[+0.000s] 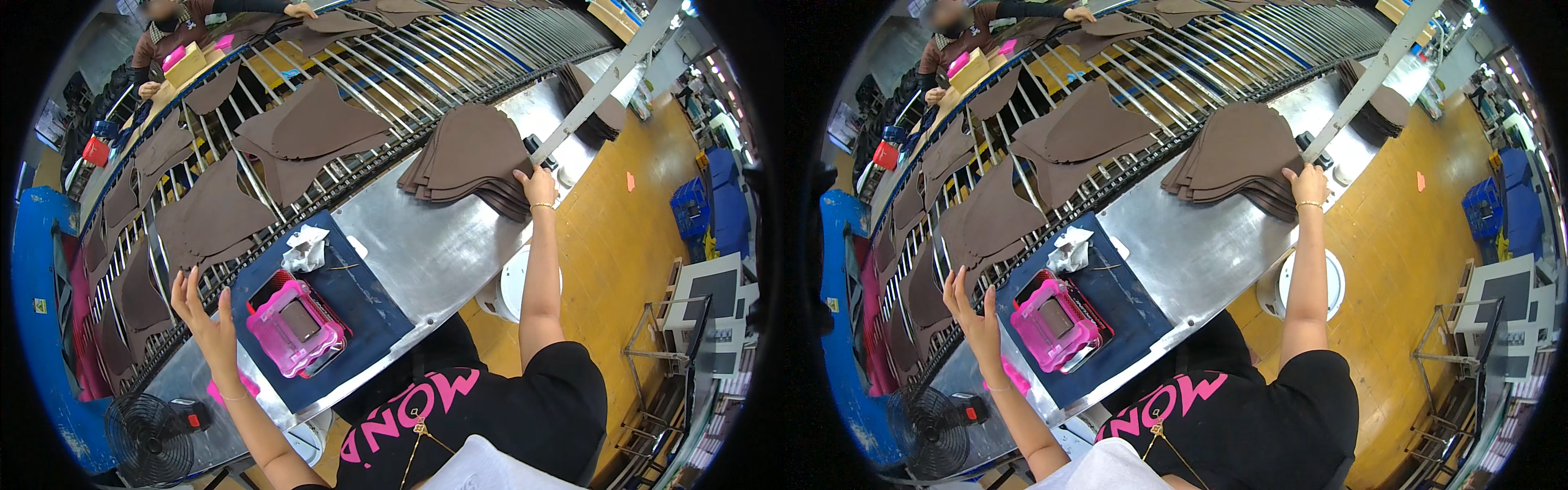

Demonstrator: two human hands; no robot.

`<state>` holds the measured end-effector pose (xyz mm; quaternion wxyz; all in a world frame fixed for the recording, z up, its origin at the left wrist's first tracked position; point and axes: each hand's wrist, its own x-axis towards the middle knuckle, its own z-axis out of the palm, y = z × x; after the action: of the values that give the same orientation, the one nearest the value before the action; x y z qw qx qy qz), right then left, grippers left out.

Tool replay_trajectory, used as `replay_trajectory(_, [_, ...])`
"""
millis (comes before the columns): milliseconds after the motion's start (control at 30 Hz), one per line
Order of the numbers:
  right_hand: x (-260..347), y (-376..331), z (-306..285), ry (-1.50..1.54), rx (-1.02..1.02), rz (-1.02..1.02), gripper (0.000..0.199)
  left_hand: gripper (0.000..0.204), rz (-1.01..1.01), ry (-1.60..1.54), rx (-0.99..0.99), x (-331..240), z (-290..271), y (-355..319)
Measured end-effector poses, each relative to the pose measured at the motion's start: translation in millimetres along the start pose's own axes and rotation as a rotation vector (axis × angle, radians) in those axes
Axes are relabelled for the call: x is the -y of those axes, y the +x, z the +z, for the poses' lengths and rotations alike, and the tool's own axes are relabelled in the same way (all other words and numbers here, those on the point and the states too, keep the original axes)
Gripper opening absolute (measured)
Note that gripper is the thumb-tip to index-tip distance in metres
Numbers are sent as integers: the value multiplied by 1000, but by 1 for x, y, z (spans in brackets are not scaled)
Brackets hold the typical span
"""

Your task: The person repeatedly picks up brown fabric pieces from a conveyor belt, briefly holds them up, and places them into a growing stack on the table. The person continues this cycle throughout the clip, handling one piece at a time.

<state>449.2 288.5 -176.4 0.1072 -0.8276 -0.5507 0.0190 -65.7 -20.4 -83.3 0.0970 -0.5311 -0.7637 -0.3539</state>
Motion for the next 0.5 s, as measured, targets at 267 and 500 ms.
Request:
replay_trajectory(267, [5, 7, -11, 41, 73, 7, 51, 52, 0, 8, 20, 0, -5, -9])
replay_trajectory(500, [-7, 15, -18, -124, 57, -126, 54, 51, -23, -37, 26, -3, -7, -17])
